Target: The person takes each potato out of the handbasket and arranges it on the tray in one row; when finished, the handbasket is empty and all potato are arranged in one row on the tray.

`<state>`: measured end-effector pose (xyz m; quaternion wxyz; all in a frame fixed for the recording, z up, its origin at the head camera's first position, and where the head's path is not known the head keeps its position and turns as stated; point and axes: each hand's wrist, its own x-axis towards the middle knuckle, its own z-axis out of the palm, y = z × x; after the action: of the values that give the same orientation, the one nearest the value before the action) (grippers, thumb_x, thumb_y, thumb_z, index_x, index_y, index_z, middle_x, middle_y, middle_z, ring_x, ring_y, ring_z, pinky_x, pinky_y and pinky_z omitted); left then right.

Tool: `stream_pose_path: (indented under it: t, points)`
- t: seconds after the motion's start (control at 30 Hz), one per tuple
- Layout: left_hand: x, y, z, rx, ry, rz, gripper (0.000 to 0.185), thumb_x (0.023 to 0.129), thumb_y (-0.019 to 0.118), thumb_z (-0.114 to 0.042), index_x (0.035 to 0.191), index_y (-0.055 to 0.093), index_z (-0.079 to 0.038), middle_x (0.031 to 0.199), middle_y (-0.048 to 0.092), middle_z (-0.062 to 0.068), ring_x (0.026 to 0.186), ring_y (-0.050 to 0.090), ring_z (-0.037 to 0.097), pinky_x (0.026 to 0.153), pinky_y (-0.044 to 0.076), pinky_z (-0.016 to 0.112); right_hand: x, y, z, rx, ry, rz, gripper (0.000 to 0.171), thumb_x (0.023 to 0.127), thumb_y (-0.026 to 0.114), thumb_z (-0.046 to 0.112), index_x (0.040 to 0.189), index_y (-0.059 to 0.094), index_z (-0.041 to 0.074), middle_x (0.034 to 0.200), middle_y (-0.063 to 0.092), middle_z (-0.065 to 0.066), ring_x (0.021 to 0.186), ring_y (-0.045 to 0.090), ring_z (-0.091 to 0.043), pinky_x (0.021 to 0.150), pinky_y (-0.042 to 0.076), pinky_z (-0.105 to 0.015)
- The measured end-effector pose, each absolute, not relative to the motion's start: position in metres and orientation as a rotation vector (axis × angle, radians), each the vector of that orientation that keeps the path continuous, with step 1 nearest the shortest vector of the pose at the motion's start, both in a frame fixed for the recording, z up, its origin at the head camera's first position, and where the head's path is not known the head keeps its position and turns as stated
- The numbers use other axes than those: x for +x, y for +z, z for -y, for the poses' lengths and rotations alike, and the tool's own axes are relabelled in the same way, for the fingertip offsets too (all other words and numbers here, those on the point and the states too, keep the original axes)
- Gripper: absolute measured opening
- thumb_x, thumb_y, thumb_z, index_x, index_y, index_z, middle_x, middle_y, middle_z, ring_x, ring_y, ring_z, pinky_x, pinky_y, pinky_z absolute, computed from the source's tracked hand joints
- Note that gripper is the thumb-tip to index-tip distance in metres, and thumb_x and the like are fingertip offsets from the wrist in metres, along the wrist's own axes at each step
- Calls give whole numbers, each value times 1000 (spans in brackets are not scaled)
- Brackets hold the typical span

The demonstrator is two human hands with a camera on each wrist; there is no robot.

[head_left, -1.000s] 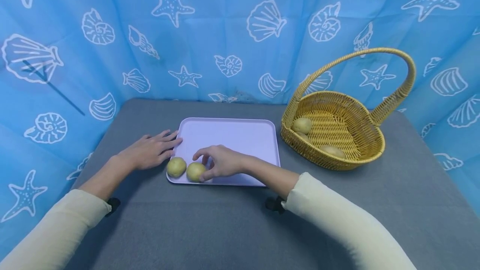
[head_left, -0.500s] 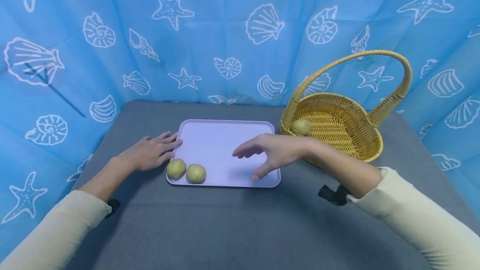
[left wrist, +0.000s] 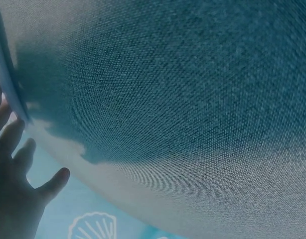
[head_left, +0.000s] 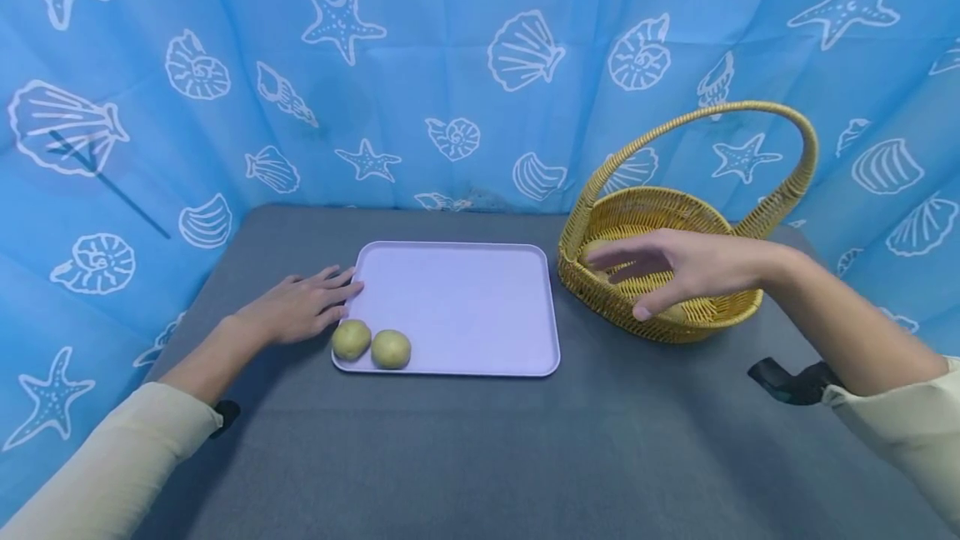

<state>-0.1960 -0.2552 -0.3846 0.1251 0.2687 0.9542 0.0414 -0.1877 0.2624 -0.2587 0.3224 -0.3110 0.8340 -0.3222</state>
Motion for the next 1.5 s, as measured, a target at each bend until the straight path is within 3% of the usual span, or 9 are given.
stream_pose_path:
  t: [0.07, 0.17, 0.47, 0.63, 0.87, 1.23, 1.5]
  points:
    - [-196, -385, 255, 784, 120, -2783, 53, 105, 46, -33, 153, 39, -11, 160, 30, 16, 146, 23, 44, 108, 22, 73, -191, -261, -276, -799, -843, -2189, 69, 91, 74, 19, 150, 40, 4, 152, 43, -17, 138, 41, -43, 107, 44, -35]
    - [-196, -386, 256, 786, 118, -2786, 53, 106, 46, -33, 153, 39, -11, 160, 30, 15, 146, 23, 44, 108, 22, 73, -198, -267, -295, -736, -807, -2174, 65, 93, 71, 18, 148, 41, 1, 151, 43, -21, 139, 40, -43, 107, 43, -31]
    - [-196, -384, 255, 793, 118, -2783, 52, 106, 46, -32, 153, 39, -11, 160, 30, 16, 146, 23, 44, 108, 22, 72, -214, -282, -329, -588, -758, -2087, 59, 98, 64, 18, 149, 41, 0, 153, 40, -24, 139, 38, -46, 108, 43, -41]
    - [-195, -384, 255, 792, 117, -2784, 52, 106, 46, -32, 153, 39, -11, 160, 30, 16, 147, 23, 44, 109, 22, 72, -223, -286, -336, -510, -666, -2040, 59, 97, 64, 25, 150, 43, 8, 152, 41, -22, 141, 35, -45, 109, 39, -54]
    - [-195, -385, 256, 803, 114, -2790, 52, 105, 46, -31, 153, 40, -10, 160, 30, 17, 146, 23, 44, 108, 23, 72, -234, -292, -338, -338, -662, -1904, 63, 99, 63, 26, 155, 36, 14, 153, 35, -27, 136, 43, -40, 100, 49, -48]
    - [-195, -384, 255, 797, 114, -2791, 52, 105, 46, -31, 153, 40, -10, 160, 30, 16, 146, 23, 44, 108, 23, 72, -242, -300, -328, -303, -619, -1853, 71, 95, 68, 23, 155, 33, 9, 144, 45, -25, 127, 51, -34, 99, 50, -48]
    - [-194, -383, 255, 803, 124, -2791, 52, 106, 46, -31, 153, 40, -10, 160, 30, 16, 147, 22, 43, 109, 22, 72, -243, -301, -318, -260, -575, -1858, 78, 90, 73, 21, 155, 33, 8, 139, 42, -24, 119, 54, -29, 96, 52, -50]
